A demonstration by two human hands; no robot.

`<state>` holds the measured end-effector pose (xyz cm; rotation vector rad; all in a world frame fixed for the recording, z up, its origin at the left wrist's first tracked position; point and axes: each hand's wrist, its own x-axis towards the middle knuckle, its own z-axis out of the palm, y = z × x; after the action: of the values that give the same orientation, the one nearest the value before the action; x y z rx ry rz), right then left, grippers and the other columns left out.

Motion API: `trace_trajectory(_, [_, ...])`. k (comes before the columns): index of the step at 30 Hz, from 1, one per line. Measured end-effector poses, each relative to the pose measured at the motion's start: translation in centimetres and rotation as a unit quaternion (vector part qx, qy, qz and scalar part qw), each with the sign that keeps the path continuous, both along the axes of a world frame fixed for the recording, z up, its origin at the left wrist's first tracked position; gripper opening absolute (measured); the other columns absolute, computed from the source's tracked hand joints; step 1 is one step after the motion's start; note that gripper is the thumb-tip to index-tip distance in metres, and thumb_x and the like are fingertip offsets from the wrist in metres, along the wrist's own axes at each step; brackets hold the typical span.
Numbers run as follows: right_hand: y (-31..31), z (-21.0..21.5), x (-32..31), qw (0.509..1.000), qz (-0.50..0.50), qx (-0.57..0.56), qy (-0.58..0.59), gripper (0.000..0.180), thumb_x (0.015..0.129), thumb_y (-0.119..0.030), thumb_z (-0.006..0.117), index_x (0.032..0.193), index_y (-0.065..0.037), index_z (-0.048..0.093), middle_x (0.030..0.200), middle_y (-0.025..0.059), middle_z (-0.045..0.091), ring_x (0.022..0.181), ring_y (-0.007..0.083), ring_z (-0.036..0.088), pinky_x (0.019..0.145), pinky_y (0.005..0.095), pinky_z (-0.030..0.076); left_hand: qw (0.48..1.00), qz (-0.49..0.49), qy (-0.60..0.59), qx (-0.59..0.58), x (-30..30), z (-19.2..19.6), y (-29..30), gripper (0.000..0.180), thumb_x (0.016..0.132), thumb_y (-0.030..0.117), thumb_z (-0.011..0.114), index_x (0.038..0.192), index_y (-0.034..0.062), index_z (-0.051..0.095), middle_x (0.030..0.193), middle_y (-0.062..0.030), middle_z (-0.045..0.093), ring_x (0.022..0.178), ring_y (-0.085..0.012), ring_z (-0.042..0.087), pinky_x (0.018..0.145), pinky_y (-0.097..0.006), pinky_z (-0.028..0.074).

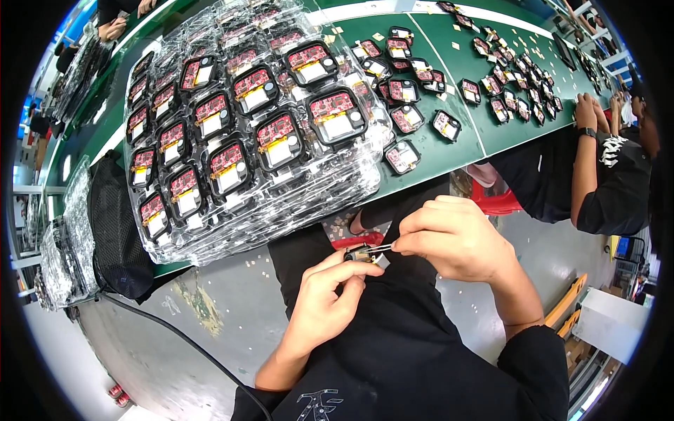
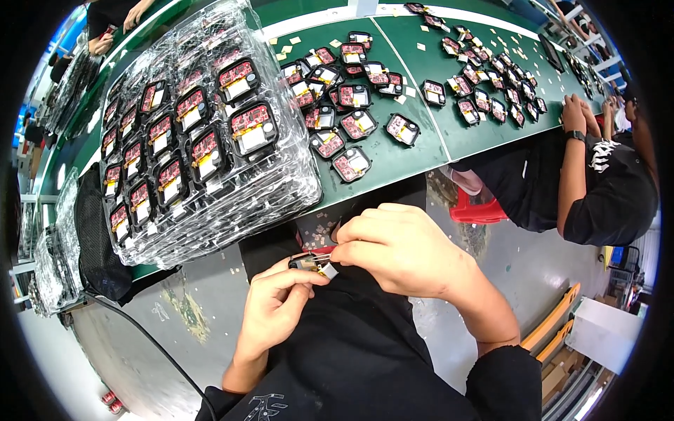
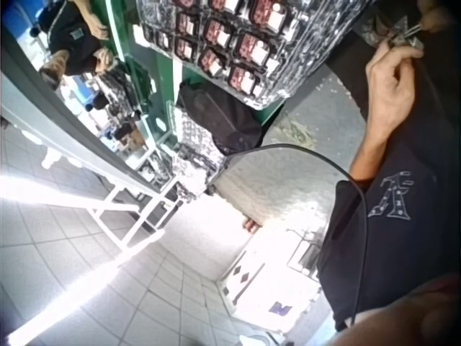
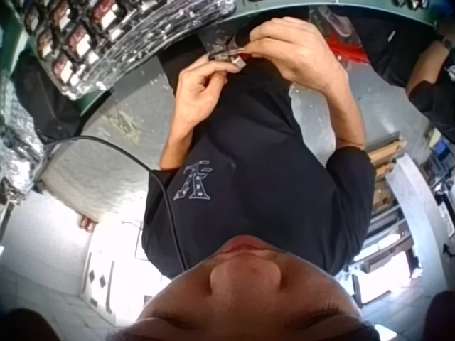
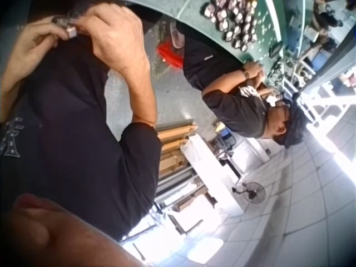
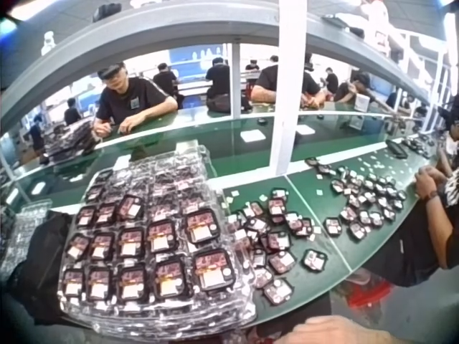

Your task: Manually assemble small electronic parts and place them into plastic containers on a production line.

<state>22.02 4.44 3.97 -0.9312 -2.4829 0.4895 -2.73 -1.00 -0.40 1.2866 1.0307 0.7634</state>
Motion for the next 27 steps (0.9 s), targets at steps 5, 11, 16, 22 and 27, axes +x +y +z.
trace_trajectory(5, [0.3, -0.1, 0.5, 0.998, -0.007, -0.039, 0.043, 0.021, 0.075, -0.008, 0.077, 0.096, -0.011, 0.074, 0.096, 0.0009, 0.068, 0.079, 0.0207, 0.065, 0.069, 0.0341, 0.052, 1.000, -0.003, 0.017, -0.002, 0.0, 0.6, 0.2, 0.029, 0.088, -0.014, 0.056, 0.106, -0.0006, 0.076, 0.107, -0.0131, 0.072, 0.086, -0.0185, 0.069, 0.076, -0.028, 0.053])
trace_trajectory(11, [-0.7, 0.4, -0.4, 0.999, -0.008, 0.054, -0.003, 0.019, 0.076, -0.013, 0.074, 0.096, -0.011, 0.074, 0.096, 0.0003, 0.068, 0.076, 0.0178, 0.062, 0.066, 0.0320, 0.049, 1.000, 0.007, 0.017, 0.017, 0.1, 0.4, 0.3, 0.029, 0.088, -0.014, 0.057, 0.106, -0.0005, 0.076, 0.105, -0.0133, 0.072, 0.084, -0.0187, 0.069, 0.075, -0.029, 0.053])
trace_trajectory(16, [-0.5, 0.2, -0.2, 0.999, -0.003, 0.044, -0.003, 0.019, 0.076, -0.013, 0.074, 0.095, -0.010, 0.074, 0.097, 0.0008, 0.068, 0.075, 0.0180, 0.062, 0.066, 0.0322, 0.049, 1.000, 0.002, 0.017, 0.000, 0.0, 0.3, 0.2, 0.029, 0.089, -0.012, 0.057, 0.106, 0.0000, 0.076, 0.103, -0.0128, 0.072, 0.083, -0.0188, 0.069, 0.075, -0.029, 0.053])
trace_trajectory(22, [0.2, 0.0, 0.7, 0.998, 0.017, -0.038, 0.050, 0.018, 0.076, -0.010, 0.074, 0.095, -0.011, 0.074, 0.095, 0.0003, 0.069, 0.074, 0.0195, 0.062, 0.066, 0.0332, 0.049, 1.000, -0.016, 0.022, -0.016, 0.0, 0.5, -0.1, 0.029, 0.089, -0.012, 0.057, 0.107, 0.0000, 0.076, 0.103, -0.0129, 0.072, 0.082, -0.0181, 0.069, 0.074, -0.028, 0.053])
trace_trajectory(27, [-0.1, 0.0, 0.5, 0.999, 0.000, 0.027, 0.027, 0.019, 0.076, -0.012, 0.074, 0.095, -0.011, 0.075, 0.094, 0.0001, 0.069, 0.074, 0.0184, 0.062, 0.064, 0.0329, 0.049, 1.000, 0.004, 0.002, -0.003, 0.0, 0.3, 0.1, 0.029, 0.089, -0.012, 0.057, 0.107, -0.0004, 0.076, 0.104, -0.0125, 0.072, 0.082, -0.0176, 0.069, 0.074, -0.028, 0.054])
